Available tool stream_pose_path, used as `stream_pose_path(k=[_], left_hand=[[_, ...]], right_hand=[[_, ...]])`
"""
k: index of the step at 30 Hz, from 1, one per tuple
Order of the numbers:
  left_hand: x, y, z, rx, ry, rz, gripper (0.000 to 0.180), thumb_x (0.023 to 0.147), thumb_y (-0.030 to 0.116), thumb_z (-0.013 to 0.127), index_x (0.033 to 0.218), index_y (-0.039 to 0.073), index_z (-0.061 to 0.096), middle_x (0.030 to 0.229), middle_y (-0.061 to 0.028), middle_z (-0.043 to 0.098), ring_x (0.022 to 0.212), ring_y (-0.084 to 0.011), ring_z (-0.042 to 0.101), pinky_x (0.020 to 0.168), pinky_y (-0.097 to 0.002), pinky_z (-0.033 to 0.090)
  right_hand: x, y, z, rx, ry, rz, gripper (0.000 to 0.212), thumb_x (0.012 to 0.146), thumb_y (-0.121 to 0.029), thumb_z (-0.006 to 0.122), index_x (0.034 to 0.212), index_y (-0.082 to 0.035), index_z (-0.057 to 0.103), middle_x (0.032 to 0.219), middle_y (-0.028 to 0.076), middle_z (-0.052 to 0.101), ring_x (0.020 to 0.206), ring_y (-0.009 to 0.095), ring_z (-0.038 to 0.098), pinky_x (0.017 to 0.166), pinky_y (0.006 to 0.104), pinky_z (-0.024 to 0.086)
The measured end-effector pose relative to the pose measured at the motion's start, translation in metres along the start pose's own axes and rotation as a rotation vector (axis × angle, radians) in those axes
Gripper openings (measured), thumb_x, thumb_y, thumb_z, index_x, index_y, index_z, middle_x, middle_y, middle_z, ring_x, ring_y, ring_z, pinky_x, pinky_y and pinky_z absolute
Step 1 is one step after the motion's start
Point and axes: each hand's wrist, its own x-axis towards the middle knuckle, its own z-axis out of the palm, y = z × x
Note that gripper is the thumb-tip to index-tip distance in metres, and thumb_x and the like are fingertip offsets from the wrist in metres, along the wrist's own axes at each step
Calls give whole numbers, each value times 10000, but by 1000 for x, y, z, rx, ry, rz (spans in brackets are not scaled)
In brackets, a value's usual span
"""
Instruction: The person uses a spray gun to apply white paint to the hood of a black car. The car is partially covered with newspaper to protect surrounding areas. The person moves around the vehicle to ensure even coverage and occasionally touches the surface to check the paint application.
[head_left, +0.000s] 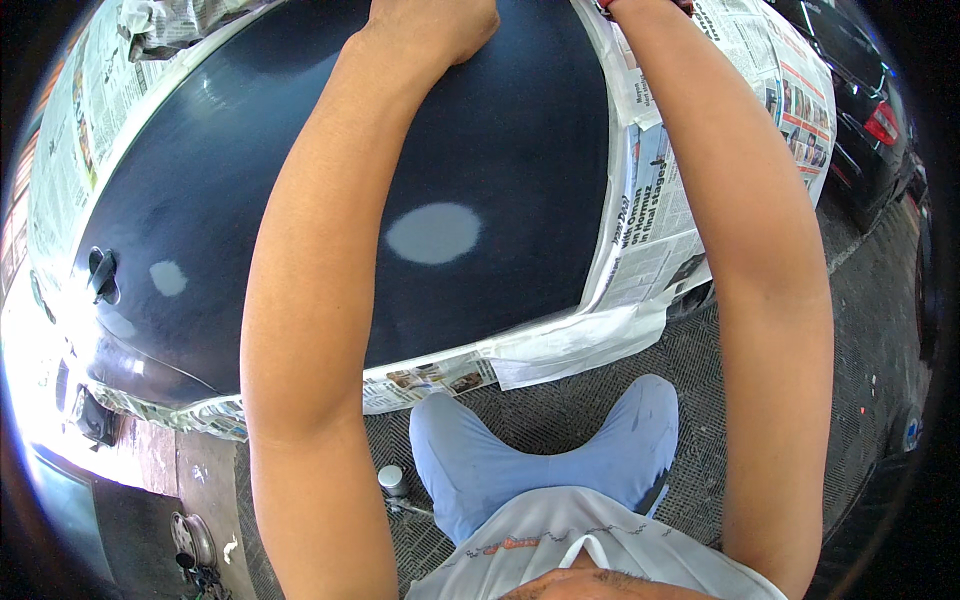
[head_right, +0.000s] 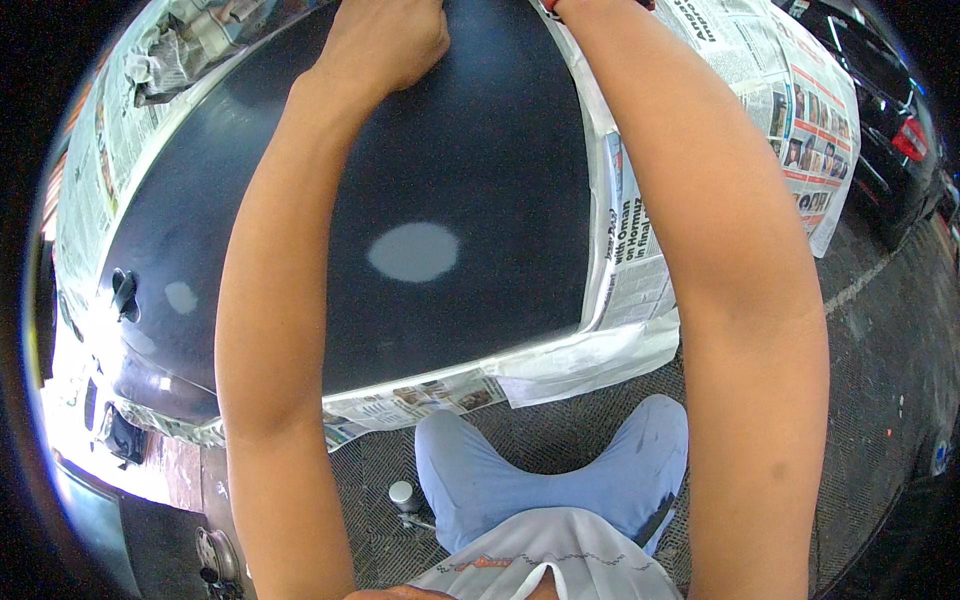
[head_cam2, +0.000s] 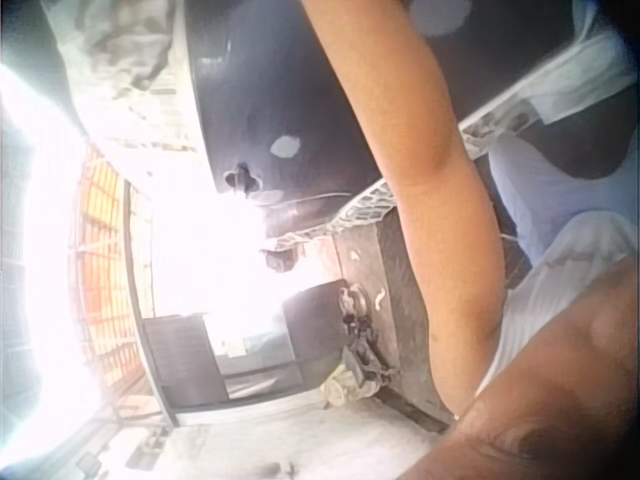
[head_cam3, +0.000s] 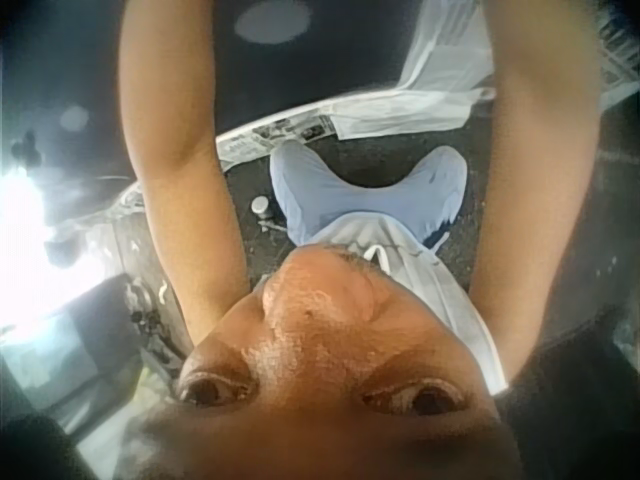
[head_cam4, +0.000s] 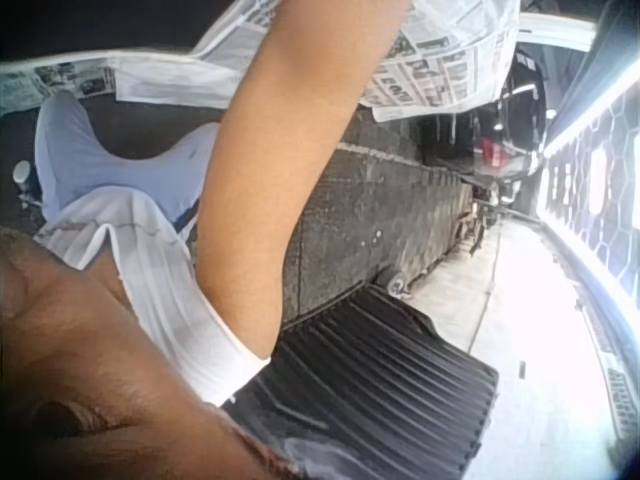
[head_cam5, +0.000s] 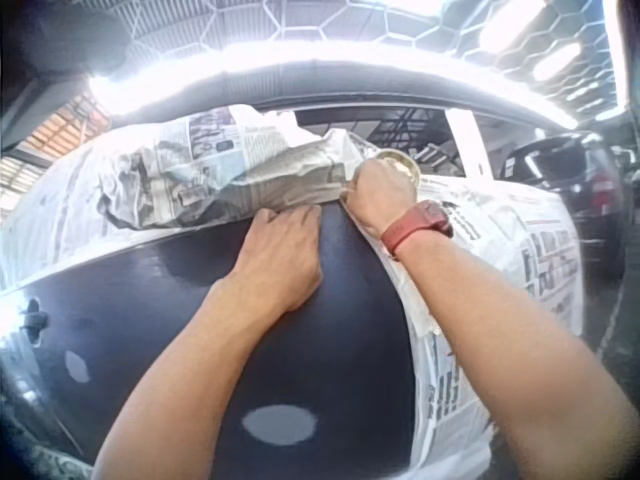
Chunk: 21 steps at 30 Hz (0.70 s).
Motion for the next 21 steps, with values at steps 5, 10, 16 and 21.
stream_pose_path(k=[5,10,16,21], left_hand=[[-1,-1,2,-22,9,0,468,913,122,477,1327,-67,585,1269,-206,681,1203,-296,643,1014,-446,429],[-1,-2,3,-4,36,22,468,905,120,484,1319,-70,592,1255,-200,687,1193,-288,648,1008,-438,429],[0,2,3,0,26,10,471,899,119,486,1317,-71,593,1236,-202,691,1182,-289,652,1006,-437,432],[1,1,2,11,44,5,462,900,114,484,1311,-66,593,1233,-208,689,1176,-309,652,1033,-465,430]], right_hand=[[-1,-5,-10,14,-39,33,281,819,-281,756,833,-2,783,905,251,747,899,390,747,843,476,583],[5,1,0,30,-50,44,257,824,-251,723,820,-1,779,911,261,744,911,394,744,852,476,582],[9,3,4,-25,-27,26,265,812,-257,721,817,1,777,918,254,748,907,384,747,848,475,583],[10,-10,-15,-126,-54,23,280,791,-288,756,850,-16,789,944,228,761,922,366,752,847,451,592]])
